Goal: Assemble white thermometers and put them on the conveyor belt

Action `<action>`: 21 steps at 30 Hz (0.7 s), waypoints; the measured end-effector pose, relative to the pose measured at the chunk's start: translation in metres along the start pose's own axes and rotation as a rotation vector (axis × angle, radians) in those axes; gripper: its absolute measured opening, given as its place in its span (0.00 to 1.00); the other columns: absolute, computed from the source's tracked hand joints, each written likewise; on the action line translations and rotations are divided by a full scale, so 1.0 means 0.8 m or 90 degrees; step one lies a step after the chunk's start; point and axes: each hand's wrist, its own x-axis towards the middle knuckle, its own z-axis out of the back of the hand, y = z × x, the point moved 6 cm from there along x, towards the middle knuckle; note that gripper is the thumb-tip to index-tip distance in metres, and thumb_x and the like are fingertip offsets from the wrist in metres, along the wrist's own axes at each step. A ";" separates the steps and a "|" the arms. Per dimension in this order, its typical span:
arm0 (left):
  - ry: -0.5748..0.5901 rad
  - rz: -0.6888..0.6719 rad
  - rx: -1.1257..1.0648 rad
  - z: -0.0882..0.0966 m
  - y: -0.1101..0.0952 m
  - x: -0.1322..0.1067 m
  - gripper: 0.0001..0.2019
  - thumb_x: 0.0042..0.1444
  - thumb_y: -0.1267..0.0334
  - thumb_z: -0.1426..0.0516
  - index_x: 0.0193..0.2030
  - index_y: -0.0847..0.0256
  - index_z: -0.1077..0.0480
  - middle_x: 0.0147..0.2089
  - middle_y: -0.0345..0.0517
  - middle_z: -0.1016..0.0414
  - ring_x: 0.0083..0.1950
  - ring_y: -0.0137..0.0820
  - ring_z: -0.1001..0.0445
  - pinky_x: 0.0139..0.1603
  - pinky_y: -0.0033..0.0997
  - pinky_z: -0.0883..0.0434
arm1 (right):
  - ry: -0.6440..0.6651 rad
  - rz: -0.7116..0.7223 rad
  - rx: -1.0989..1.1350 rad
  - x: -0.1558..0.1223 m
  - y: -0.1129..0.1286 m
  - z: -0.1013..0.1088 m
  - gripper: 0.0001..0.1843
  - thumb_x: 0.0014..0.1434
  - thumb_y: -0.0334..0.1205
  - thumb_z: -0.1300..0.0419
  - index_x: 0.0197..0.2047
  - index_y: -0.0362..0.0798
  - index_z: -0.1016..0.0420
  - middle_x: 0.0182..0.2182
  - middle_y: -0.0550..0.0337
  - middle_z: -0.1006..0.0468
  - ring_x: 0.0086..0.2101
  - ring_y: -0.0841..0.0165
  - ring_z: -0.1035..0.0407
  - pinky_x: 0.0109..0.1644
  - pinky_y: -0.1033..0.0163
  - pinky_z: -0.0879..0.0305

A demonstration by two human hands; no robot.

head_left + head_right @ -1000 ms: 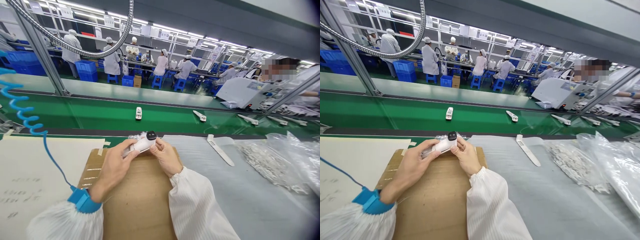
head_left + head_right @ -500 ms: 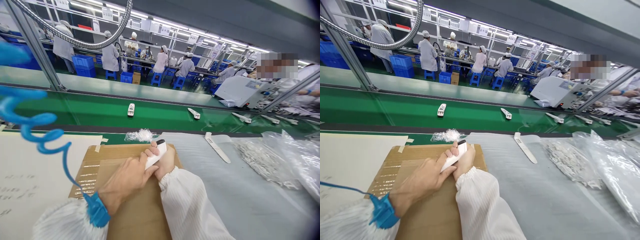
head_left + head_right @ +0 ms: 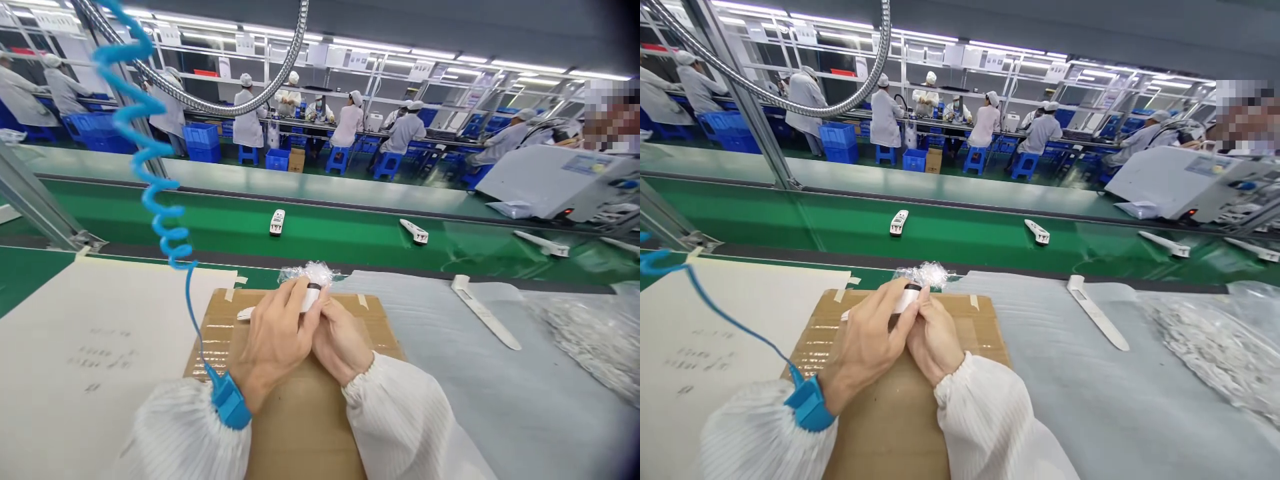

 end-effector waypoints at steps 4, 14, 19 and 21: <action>0.107 0.048 -0.003 0.000 0.022 0.009 0.20 0.65 0.50 0.50 0.60 0.53 0.34 0.54 0.48 0.25 0.52 0.42 0.25 0.48 0.39 0.28 | -0.043 0.015 -0.045 0.006 0.003 0.015 0.22 0.56 0.58 0.36 0.41 0.47 0.23 0.41 0.53 0.21 0.46 0.60 0.28 0.54 0.53 0.30; 0.202 0.383 0.090 0.098 0.224 0.155 0.20 0.54 0.51 0.43 0.46 0.64 0.29 0.32 0.52 0.21 0.33 0.39 0.22 0.30 0.29 0.33 | -0.120 0.121 -0.345 0.022 0.024 0.065 0.22 0.55 0.59 0.36 0.42 0.50 0.25 0.40 0.54 0.21 0.33 0.69 0.31 0.38 0.61 0.30; 0.078 0.403 0.291 0.083 0.243 0.215 0.18 0.58 0.55 0.46 0.41 0.73 0.30 0.52 0.78 0.28 0.59 0.60 0.32 0.53 0.51 0.37 | -0.108 0.136 -0.360 0.021 0.026 0.058 0.18 0.56 0.55 0.37 0.39 0.48 0.27 0.36 0.54 0.21 0.32 0.69 0.30 0.37 0.62 0.30; 0.102 0.356 0.287 0.049 0.219 0.226 0.23 0.62 0.53 0.51 0.41 0.78 0.30 0.54 0.83 0.31 0.60 0.64 0.35 0.55 0.59 0.40 | -0.123 0.145 -0.356 0.017 0.023 0.058 0.15 0.57 0.50 0.38 0.39 0.48 0.27 0.36 0.55 0.21 0.31 0.69 0.29 0.37 0.62 0.29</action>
